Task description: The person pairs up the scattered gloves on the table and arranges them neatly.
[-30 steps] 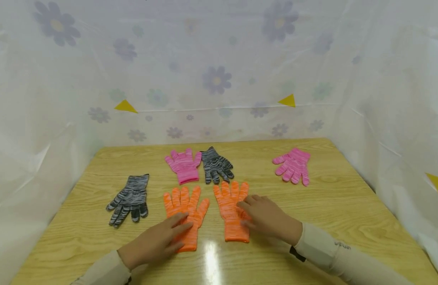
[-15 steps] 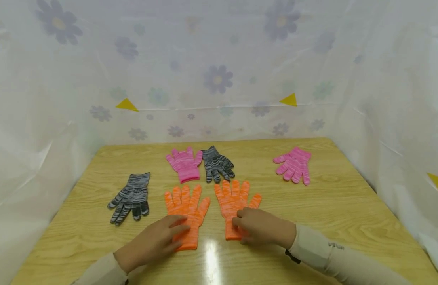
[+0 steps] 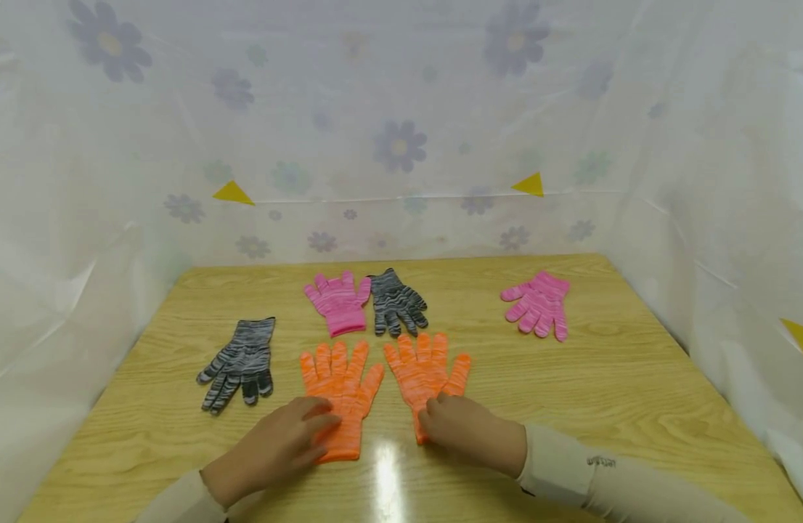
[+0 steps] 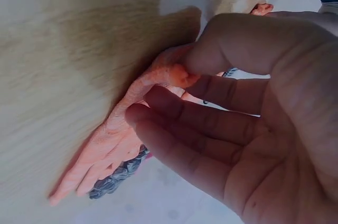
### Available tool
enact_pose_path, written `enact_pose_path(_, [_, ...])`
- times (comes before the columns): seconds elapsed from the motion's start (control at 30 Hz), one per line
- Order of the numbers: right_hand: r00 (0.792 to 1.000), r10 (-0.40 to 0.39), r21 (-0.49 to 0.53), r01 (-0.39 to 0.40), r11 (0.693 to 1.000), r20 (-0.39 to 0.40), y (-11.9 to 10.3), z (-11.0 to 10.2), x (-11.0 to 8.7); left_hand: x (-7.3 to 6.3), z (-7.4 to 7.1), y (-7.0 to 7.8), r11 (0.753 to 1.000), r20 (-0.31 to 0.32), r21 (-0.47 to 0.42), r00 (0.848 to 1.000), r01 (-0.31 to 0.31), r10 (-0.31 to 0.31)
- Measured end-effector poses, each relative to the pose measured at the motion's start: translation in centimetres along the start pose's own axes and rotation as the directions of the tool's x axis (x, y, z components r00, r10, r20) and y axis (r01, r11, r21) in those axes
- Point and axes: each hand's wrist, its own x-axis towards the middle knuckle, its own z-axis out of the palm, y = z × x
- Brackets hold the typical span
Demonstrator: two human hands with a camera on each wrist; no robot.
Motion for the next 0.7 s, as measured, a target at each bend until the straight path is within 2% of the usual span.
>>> enact_pose_path(0.1, [1.0, 0.003, -0.069, -0.005, 0.998, -0.031, -0.28, 0.12, 0.02, -0.12, 0.26, -0.02, 1.0, -0.009, -0.005, 1.0, 0.0, 0.0])
enact_pose_path(0.2, [0.998, 0.01, -0.087, -0.015, 0.996, -0.057, -0.53, 0.37, -0.02, -0.22, 0.39, 0.01, 1.0, -0.016, -0.001, 1.0, -0.001, 0.001])
enact_pose_path(0.37, [0.995, 0.013, -0.123, -0.025, 0.992, -0.095, -0.77, 0.6, 0.0, -0.32, 0.48, -0.08, 1.0, 0.015, -0.009, 1.0, 0.019, -0.019])
enact_pose_path(0.5, [0.997, 0.007, -0.13, -0.017, 0.991, -0.08, -0.7, 0.48, -0.04, -0.32, 0.43, -0.08, 0.999, 0.043, -0.013, 0.999, 0.034, -0.033])
enact_pose_path(0.57, [0.998, 0.013, -0.097, -0.018, 0.995, -0.057, -0.59, 0.32, -0.1, -0.29, 0.39, -0.05, 0.999, 0.045, -0.011, 0.999, 0.031, -0.031])
enact_pose_path(0.7, [0.998, 0.057, 0.039, -0.056, 0.998, -0.004, -0.28, 0.01, -0.17, -0.26, 0.31, 0.0, 1.0, 0.039, -0.01, 0.999, 0.02, -0.02])
